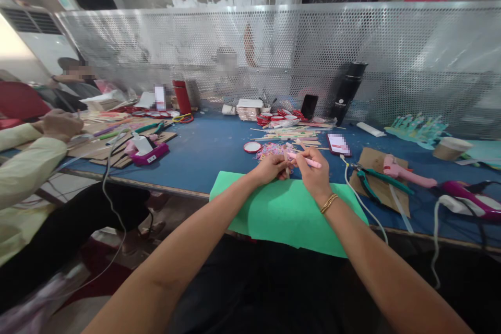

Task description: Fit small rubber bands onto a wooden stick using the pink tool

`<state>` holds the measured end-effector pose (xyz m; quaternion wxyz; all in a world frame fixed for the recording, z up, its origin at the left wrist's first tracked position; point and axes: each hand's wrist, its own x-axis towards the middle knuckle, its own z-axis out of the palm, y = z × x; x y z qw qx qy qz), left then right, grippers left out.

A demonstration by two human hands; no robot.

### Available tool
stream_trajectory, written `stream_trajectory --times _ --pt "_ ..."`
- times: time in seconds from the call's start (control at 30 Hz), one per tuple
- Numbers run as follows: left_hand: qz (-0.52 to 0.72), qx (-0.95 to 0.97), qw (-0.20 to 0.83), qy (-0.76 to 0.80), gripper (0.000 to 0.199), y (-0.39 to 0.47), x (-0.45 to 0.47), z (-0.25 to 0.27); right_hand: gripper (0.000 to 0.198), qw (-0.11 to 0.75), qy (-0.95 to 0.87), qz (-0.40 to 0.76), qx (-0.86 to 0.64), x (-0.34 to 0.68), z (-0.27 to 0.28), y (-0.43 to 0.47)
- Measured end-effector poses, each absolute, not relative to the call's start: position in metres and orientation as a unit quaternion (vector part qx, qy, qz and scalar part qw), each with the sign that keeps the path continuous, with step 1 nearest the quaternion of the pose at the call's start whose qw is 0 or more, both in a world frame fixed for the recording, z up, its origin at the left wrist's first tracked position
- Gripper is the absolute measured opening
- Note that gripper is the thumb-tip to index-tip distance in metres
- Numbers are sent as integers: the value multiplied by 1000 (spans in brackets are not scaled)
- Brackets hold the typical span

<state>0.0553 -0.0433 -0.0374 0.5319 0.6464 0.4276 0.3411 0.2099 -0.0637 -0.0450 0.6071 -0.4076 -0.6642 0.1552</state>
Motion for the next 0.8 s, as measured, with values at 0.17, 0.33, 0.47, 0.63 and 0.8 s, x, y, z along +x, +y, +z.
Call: stream_trajectory --times 0.17,0.33,0.47,0.63,0.8 --pt "337 659 527 417 35 -43 54 -38 16 599 -680 152 -395 208 -45 -62" --pt "340 653 522 430 31 -43 55 -37 16 612 -655 138 -422 211 -45 -63" --pt "337 656 526 422 32 -43 54 -37 17 605 -668 148 -407 209 -44 -64" --pt "336 665 523 414 36 -41 54 -39 16 594 -671 141 -421 210 -45 -63" --pt "335 663 522 419 36 -40 54 -41 15 610 -654 143 -424 211 -45 -62"
